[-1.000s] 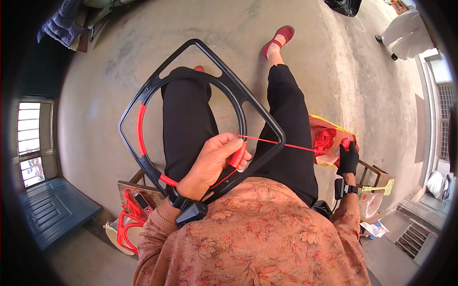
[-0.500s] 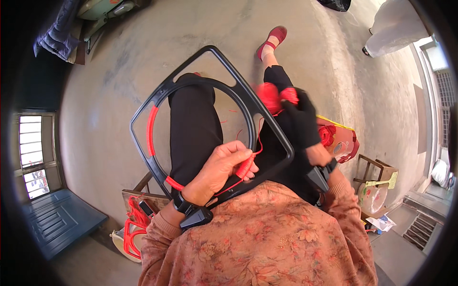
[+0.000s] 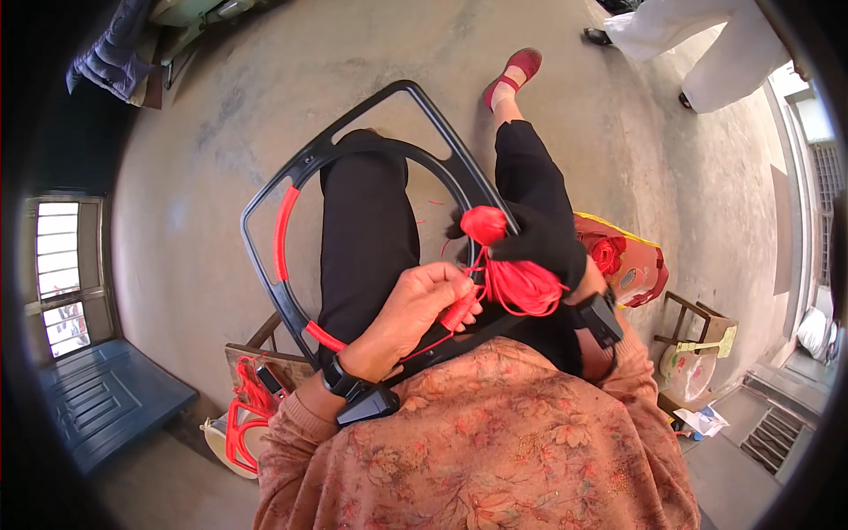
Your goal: Winding red plastic ribbon around a black square frame.
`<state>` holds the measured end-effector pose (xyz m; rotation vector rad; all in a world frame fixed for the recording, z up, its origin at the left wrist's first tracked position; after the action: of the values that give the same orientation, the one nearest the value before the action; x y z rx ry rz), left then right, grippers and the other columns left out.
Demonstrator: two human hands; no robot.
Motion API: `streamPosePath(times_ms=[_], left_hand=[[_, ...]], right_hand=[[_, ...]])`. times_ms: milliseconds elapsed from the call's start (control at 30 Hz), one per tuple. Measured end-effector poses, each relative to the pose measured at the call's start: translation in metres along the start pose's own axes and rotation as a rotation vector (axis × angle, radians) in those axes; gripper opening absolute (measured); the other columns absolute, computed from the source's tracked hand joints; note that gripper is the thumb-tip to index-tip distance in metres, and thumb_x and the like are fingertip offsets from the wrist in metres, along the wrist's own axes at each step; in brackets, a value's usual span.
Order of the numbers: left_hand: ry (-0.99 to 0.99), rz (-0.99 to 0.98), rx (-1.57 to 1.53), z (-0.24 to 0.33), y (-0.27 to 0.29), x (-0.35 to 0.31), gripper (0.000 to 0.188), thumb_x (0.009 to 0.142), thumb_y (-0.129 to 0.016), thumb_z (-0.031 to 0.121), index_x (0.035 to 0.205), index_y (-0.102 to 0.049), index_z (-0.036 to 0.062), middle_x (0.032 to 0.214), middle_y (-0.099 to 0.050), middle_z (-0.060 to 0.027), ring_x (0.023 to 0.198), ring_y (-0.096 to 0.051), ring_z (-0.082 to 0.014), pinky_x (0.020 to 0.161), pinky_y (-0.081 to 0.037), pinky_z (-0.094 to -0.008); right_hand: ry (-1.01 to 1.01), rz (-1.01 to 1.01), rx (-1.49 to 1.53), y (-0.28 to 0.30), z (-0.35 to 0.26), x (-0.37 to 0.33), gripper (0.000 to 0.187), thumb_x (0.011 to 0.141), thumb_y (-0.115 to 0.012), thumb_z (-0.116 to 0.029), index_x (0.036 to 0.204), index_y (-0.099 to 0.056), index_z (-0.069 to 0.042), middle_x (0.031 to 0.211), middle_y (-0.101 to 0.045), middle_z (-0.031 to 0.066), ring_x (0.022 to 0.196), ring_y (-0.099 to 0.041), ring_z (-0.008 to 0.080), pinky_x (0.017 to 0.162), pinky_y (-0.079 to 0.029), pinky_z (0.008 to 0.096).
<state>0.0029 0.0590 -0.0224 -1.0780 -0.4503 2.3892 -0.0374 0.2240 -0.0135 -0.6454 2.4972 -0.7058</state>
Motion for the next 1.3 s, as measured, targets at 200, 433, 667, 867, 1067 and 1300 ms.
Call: streamPosePath(times_ms=[200, 433, 667, 867, 1067, 1300], left_hand=[[-0.070, 0.003, -0.062, 0.001, 0.008, 0.001, 0.019, 0.096, -0.053, 0.019, 0.089, -0.058, 0.0025, 0.078, -0.065, -0.0092, 0.064, -0.062, -0.0116, 0.059, -0.052, -0.0231], [-0.030, -0.021, -0.085, 0.005, 0.011, 0.000, 0.021, 0.097, -0.052, 0.022, 0.090, -0.058, 0.0028, 0.080, -0.066, -0.0102, 0.064, -0.063, -0.0116, 0.058, -0.052, -0.0224], [0.021, 0.005, -0.150, 0.007, 0.004, 0.003, 0.021, 0.097, -0.052, 0.024, 0.093, -0.055, 0.0039, 0.076, -0.064, -0.0106, 0.062, -0.062, -0.0144, 0.058, -0.052, -0.0250], [-0.040, 0.049, -0.137, 0.009, 0.012, 0.004, 0.014, 0.095, -0.054, 0.021, 0.091, -0.055, 0.0073, 0.075, -0.065, -0.0111, 0.060, -0.063, -0.0152, 0.055, -0.053, -0.0256], [-0.032, -0.013, -0.084, 0.007, 0.005, 0.002, 0.016, 0.096, -0.053, 0.020, 0.087, -0.054, 0.0060, 0.075, -0.066, -0.0114, 0.060, -0.063, -0.0147, 0.056, -0.053, -0.0248], [0.044, -0.060, -0.095, -0.002, 0.001, 0.003, 0.021, 0.096, -0.053, 0.020, 0.099, -0.059, 0.0002, 0.077, -0.066, -0.0111, 0.062, -0.064, -0.0136, 0.056, -0.053, -0.0245]], right_hand=[[0.176, 0.191, -0.904, 0.000, -0.016, -0.079, 0.029, 0.087, -0.054, -0.001, 0.115, -0.059, -0.003, 0.135, -0.046, 0.0191, 0.119, -0.052, 0.0303, 0.097, -0.043, 0.0373], [0.277, 0.873, 0.296, 0.189, 0.064, -0.161, 0.025, 0.090, -0.062, -0.026, 0.106, -0.061, -0.006, 0.092, -0.065, 0.0028, 0.081, -0.062, 0.0116, 0.072, -0.051, 0.0272], [0.131, 1.250, -0.104, 0.270, 0.101, -0.247, 0.032, 0.088, -0.063, -0.036, 0.103, -0.062, -0.007, 0.087, -0.062, 0.0011, 0.078, -0.059, 0.0114, 0.073, -0.048, 0.0272], [0.330, 1.101, -0.277, 0.202, 0.039, -0.175, 0.025, 0.091, -0.059, -0.020, 0.109, -0.062, -0.003, 0.097, -0.065, 0.0021, 0.088, -0.061, 0.0121, 0.081, -0.047, 0.0255], [0.542, 0.979, -0.747, 0.090, -0.011, -0.050, 0.026, 0.083, -0.066, -0.011, 0.106, -0.062, 0.000, 0.099, -0.065, 0.0083, 0.088, -0.061, 0.0176, 0.079, -0.048, 0.0277], [0.102, 0.235, 0.283, 0.020, 0.034, 0.038, 0.038, 0.085, -0.065, -0.015, 0.118, -0.055, 0.000, 0.098, -0.064, 0.0072, 0.087, -0.059, 0.0119, 0.075, -0.048, 0.0254]])
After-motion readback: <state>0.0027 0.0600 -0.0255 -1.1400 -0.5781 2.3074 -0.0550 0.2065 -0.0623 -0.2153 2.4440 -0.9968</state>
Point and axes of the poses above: each hand's wrist, its own x-axis towards the middle knuckle, its own y-axis out of the back of the hand, z = x × y, the point moved 4 cm from there along x, towards the middle knuckle
